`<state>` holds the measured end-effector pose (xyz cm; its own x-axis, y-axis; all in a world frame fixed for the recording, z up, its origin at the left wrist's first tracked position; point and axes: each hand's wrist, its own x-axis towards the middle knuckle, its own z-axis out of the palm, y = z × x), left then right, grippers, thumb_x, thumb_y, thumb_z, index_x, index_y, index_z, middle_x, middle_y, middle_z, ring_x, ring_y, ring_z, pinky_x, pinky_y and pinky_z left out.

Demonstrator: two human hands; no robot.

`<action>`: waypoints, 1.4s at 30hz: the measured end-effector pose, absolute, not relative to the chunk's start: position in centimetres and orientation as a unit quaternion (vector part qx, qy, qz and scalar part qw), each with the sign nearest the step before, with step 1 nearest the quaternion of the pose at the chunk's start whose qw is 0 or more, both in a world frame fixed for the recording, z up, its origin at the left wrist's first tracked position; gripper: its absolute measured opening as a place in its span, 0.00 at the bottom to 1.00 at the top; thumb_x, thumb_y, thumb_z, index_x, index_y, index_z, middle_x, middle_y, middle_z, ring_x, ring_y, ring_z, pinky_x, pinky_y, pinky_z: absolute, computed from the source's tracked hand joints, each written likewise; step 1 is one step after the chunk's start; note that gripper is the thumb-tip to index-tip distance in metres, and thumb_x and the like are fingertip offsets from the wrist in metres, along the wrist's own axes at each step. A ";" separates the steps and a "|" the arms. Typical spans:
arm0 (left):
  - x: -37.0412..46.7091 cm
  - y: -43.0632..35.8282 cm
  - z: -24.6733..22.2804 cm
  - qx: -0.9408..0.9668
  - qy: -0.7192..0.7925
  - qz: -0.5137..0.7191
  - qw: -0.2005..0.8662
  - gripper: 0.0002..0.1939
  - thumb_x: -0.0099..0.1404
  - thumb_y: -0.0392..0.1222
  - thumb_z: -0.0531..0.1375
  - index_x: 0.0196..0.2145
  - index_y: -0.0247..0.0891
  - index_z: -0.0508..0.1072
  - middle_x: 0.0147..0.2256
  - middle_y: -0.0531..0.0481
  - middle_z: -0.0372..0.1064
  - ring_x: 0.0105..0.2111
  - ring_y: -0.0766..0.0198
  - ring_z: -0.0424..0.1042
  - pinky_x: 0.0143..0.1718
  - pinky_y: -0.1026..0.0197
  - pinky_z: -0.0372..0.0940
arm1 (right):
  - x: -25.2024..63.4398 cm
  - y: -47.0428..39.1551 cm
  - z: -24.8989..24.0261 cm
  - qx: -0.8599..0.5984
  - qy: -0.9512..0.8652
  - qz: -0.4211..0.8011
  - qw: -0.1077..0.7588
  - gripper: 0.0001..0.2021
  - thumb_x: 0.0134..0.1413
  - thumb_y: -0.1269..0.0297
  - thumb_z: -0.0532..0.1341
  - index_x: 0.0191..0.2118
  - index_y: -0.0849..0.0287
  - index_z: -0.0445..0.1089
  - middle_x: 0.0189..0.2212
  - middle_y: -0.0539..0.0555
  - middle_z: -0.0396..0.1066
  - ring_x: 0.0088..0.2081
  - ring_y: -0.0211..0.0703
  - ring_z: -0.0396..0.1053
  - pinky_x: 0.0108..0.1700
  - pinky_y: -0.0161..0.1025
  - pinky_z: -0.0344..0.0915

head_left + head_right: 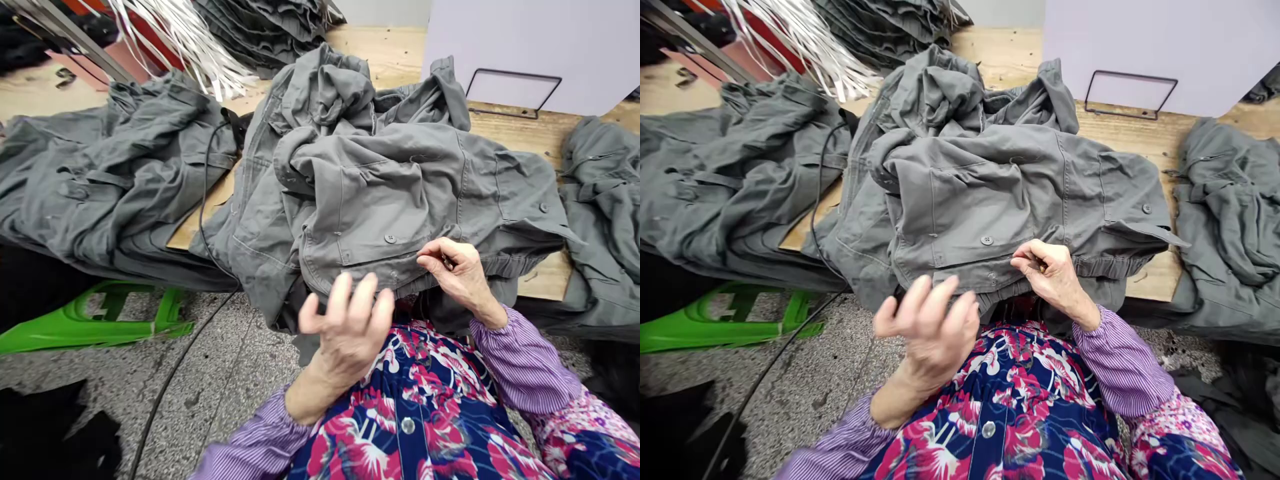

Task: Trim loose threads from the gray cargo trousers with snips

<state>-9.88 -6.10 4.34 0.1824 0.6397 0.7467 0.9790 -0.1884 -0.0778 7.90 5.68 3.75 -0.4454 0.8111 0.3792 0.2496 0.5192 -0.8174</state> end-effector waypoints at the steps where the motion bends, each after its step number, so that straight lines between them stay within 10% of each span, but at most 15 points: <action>1: -9.3 -5.8 4.3 -0.731 -0.560 -0.252 0.298 0.11 0.55 0.35 0.60 0.38 0.43 0.68 0.43 0.48 0.69 0.49 0.53 0.62 0.51 0.45 0.45 | 7.9 5.4 3.5 -0.356 -0.758 0.374 0.398 0.08 0.54 0.60 0.60 0.29 0.60 0.67 0.19 0.46 0.61 0.20 0.31 0.55 0.22 0.31 0.53; 8: -8.4 -2.6 3.5 -0.720 -0.566 -0.258 0.307 0.07 0.58 0.29 0.56 0.32 0.40 0.68 0.31 0.52 0.70 0.35 0.63 0.64 0.43 0.52 0.44 | 7.8 3.1 2.4 -0.342 -0.742 0.453 0.356 0.14 0.61 0.55 0.50 0.48 0.57 0.57 0.35 0.53 0.65 0.36 0.39 0.66 0.37 0.36 0.64; 18: -9.2 -2.5 2.9 -0.774 -0.443 -0.368 0.262 0.06 0.54 0.30 0.54 0.29 0.40 0.63 0.19 0.57 0.56 0.21 0.67 0.52 0.31 0.58 0.49 | 7.9 0.4 2.3 -0.338 -0.817 0.257 0.390 0.04 0.59 0.66 0.54 0.39 0.59 0.60 0.28 0.52 0.64 0.28 0.38 0.63 0.30 0.36 0.62; 42: -10.1 -2.6 2.4 -0.812 -0.381 -0.367 0.248 0.05 0.54 0.31 0.55 0.28 0.40 0.66 0.20 0.57 0.62 0.21 0.69 0.57 0.33 0.58 0.51 | 7.5 0.2 2.5 -0.392 -0.842 0.169 0.331 0.06 0.61 0.66 0.51 0.34 0.59 0.63 0.27 0.54 0.66 0.30 0.41 0.63 0.33 0.38 0.60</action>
